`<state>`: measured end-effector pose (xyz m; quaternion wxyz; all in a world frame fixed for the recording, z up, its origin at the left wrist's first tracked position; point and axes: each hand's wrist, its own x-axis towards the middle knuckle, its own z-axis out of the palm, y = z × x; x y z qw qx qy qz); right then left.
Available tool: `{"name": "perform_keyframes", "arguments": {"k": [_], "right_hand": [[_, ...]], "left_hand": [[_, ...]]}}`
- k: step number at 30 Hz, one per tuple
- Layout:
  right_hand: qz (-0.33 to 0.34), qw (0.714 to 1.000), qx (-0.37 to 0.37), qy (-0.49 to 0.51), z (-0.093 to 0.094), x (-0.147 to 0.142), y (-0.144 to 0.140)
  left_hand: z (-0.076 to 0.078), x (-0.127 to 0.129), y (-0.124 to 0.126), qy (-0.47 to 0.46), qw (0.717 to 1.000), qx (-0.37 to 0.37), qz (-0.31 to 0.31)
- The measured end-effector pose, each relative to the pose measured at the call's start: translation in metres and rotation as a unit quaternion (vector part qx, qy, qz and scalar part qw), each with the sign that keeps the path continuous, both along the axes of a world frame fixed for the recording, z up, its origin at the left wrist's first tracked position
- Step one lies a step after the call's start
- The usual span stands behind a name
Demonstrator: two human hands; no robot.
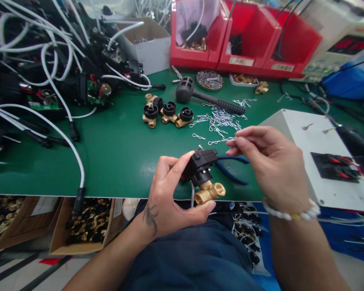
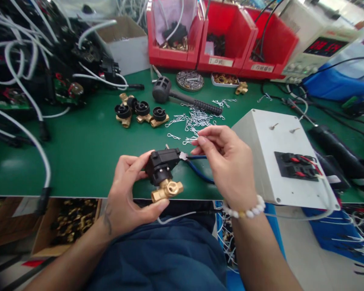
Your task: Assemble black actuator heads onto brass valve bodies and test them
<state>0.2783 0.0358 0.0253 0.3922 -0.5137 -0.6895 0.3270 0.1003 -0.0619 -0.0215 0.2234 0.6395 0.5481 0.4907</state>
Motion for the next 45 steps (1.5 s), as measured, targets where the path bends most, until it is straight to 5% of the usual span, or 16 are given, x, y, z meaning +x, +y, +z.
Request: {"name": "perform_keyframes", "arguments": {"k": [6,13,25,34,38,45], "right_hand": [[0.128,0.986,0.065,-0.088,0.031,-0.007,-0.038],[0.149,0.956,0.169,-0.19,0.027,-0.018,-0.043],[0.204,0.919,0.207,-0.267,0.04,-0.016,-0.038],[0.196,0.941,0.198,-0.191,0.03,-0.016,-0.038],[0.088,0.95,0.196,-0.229,0.015,0.013,-0.02],[0.136,0.835,0.202,-0.494,-0.038,0.046,-0.019]], "left_hand": [[0.005,0.005,0.001,0.041,0.999,0.011,0.016],[0.007,0.004,0.005,0.043,0.999,0.018,0.012],[0.009,0.004,0.006,0.053,0.998,0.025,-0.009],[0.002,-0.002,0.006,0.027,0.999,0.032,-0.025],[-0.001,-0.005,0.008,-0.01,0.999,0.011,-0.033],[0.0,-0.006,0.009,-0.035,0.998,0.009,-0.042]]}}
